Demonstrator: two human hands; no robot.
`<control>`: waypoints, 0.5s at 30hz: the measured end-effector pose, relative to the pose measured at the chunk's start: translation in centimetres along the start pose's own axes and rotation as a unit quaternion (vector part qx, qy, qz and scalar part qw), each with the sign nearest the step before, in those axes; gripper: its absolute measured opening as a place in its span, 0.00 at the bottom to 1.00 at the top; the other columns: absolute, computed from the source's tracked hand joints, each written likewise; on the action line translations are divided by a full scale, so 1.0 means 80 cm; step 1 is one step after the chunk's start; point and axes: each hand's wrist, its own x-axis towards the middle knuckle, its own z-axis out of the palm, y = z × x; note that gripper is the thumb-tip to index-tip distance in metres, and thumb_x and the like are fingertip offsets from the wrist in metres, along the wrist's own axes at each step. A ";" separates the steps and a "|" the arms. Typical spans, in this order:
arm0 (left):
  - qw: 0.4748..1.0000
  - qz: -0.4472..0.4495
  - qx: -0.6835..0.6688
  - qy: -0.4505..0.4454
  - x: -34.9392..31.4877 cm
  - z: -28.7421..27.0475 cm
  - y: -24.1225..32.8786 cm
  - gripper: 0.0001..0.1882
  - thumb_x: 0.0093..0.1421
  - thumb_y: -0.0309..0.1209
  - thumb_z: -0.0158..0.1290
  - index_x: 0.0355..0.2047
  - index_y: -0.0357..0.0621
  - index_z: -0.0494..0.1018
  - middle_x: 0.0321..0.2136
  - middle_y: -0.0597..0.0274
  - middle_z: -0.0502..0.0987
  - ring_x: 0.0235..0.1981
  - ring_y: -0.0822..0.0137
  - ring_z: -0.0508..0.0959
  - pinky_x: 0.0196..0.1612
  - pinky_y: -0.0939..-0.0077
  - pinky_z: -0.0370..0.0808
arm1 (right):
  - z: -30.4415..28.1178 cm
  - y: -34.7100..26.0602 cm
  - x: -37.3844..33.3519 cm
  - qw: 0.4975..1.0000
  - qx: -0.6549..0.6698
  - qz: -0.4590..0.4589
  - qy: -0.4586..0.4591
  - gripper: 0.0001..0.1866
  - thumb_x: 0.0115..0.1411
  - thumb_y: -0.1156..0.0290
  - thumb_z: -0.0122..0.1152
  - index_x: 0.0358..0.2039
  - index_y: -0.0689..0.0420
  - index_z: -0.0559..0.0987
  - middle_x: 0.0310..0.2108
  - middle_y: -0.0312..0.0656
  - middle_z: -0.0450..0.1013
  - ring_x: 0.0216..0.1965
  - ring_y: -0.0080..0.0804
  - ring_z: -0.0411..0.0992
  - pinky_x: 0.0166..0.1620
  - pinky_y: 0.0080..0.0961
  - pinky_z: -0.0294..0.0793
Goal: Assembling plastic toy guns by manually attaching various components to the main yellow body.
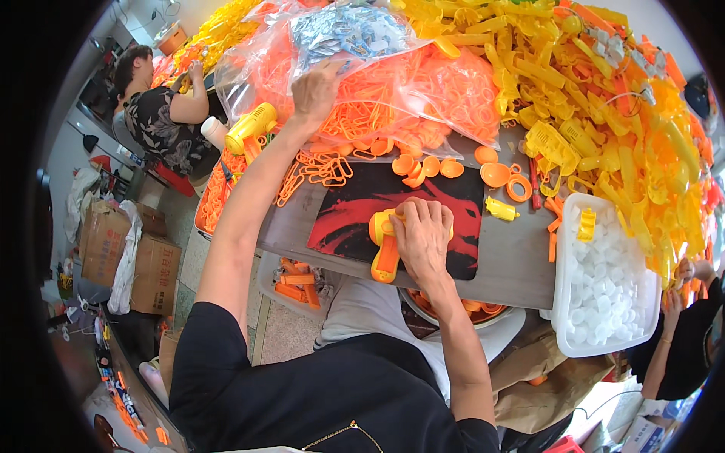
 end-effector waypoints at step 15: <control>0.654 -0.187 -0.579 -0.449 -0.121 -0.025 0.204 0.14 0.57 0.36 0.66 0.35 0.38 0.80 0.24 0.66 0.80 0.16 0.81 0.69 0.20 0.83 0.64 | -0.046 0.091 0.011 0.940 0.245 0.227 0.069 0.10 0.65 0.70 0.60 0.42 0.62 0.78 0.33 0.45 0.79 0.35 0.30 0.77 0.41 0.27 0.75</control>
